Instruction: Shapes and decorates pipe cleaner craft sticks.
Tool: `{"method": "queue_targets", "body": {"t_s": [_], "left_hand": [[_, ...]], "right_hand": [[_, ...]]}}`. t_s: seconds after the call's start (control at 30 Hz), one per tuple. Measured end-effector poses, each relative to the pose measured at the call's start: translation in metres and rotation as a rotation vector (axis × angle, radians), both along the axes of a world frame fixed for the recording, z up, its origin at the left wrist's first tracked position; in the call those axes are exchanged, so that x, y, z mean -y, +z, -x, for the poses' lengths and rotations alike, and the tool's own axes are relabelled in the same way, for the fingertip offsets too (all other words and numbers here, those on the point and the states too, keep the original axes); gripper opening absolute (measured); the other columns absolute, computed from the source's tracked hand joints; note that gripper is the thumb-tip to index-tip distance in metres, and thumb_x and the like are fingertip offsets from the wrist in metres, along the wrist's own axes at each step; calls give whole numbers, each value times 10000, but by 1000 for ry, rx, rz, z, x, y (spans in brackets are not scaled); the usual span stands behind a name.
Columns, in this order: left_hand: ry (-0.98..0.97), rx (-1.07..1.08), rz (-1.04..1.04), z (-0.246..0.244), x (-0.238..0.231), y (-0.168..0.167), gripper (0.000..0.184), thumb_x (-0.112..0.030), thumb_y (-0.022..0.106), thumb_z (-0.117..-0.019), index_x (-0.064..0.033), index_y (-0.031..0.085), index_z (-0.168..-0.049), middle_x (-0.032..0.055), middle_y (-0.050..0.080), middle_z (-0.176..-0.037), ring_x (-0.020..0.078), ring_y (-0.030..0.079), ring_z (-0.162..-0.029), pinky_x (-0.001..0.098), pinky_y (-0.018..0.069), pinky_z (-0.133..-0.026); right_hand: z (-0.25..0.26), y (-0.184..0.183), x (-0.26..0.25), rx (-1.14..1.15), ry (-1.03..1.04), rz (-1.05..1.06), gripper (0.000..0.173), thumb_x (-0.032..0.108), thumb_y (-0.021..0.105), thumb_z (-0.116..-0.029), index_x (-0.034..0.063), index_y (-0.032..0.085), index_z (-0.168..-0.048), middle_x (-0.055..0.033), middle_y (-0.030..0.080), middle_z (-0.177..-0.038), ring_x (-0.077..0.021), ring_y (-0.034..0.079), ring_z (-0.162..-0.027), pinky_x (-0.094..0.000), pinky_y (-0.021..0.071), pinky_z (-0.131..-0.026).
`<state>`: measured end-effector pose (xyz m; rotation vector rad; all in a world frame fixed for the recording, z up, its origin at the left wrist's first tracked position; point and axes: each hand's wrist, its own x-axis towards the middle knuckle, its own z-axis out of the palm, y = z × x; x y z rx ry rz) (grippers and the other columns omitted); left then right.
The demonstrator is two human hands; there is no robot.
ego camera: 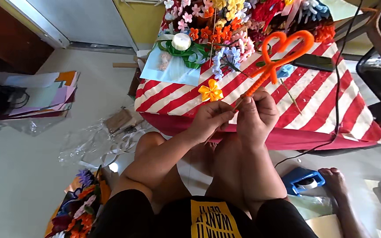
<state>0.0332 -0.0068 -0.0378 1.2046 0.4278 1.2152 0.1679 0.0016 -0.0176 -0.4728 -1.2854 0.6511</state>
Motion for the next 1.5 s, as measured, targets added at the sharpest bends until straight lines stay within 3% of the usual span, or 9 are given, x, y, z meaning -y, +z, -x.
{"method": "queue_targets", "body": {"t_s": [0.1, 0.17, 0.27, 0.63, 0.87, 1.1, 1.27, 1.5], "left_hand": [[262, -122, -231, 0, 1, -2, 53, 43, 685, -903, -6, 669, -892, -15, 645, -759, 12, 593, -639, 181, 532, -603], [392, -144, -384, 0, 2, -4, 54, 34, 676, -915, 28, 674, -862, 19, 628, -759, 24, 596, -642, 191, 549, -607], [485, -191, -457, -1, 4, -5, 84, 14, 629, -953, 37, 663, -880, 34, 618, -762, 24, 576, -624, 186, 536, -594], [264, -82, -304, -4, 11, 0, 174, -7, 498, -1031, -9, 628, -915, -38, 635, -739, -38, 557, -599, 131, 491, -561], [106, 18, -156, -4, 7, -5, 220, -22, 460, -1040, -67, 646, -931, -76, 638, -732, -53, 535, -587, 116, 453, -542], [252, -2, -209, -9, 3, -9, 182, -20, 503, -1029, -71, 650, -936, -60, 625, -739, -42, 508, -586, 126, 431, -539], [366, -113, -309, -11, 3, -8, 105, -5, 545, -1007, -29, 623, -941, -37, 597, -741, -20, 537, -609, 147, 478, -566], [436, -128, -359, -14, 2, -9, 84, 10, 563, -987, -25, 597, -919, -27, 569, -728, -20, 506, -593, 140, 452, -555]], "right_hand": [[1, -1, -2, 10, -37, -21, 96, 128, 592, -1025, 173, 647, -961, 101, 580, -903, 12, 577, -755, -170, 529, -678], [0, -1, -4, 30, -23, -23, 97, 144, 592, -1032, 176, 660, -970, 103, 593, -920, 12, 585, -776, -170, 531, -691], [-2, 0, -4, 27, 52, 18, 123, 152, 581, -1038, 170, 690, -984, 95, 622, -951, 2, 600, -782, -179, 542, -697], [-8, 4, -3, 11, 148, 88, 142, 158, 599, -1028, 196, 728, -982, 109, 653, -941, 17, 602, -750, -160, 534, -669], [-15, 8, -1, -40, 335, 214, 102, 205, 660, -999, 192, 747, -948, 82, 679, -903, 11, 585, -677, -157, 509, -605], [-12, 10, 5, -10, 221, 211, 105, 110, 640, -992, 143, 739, -1001, 72, 664, -906, 11, 559, -652, -162, 503, -594], [-11, 9, 7, 82, 97, 206, 122, 77, 629, -988, 138, 726, -1030, 79, 679, -956, 15, 579, -688, -166, 514, -612], [-8, 9, 8, 77, 74, 217, 129, 55, 644, -975, 124, 725, -1048, 73, 681, -956, 5, 603, -717, -174, 538, -642]]}}
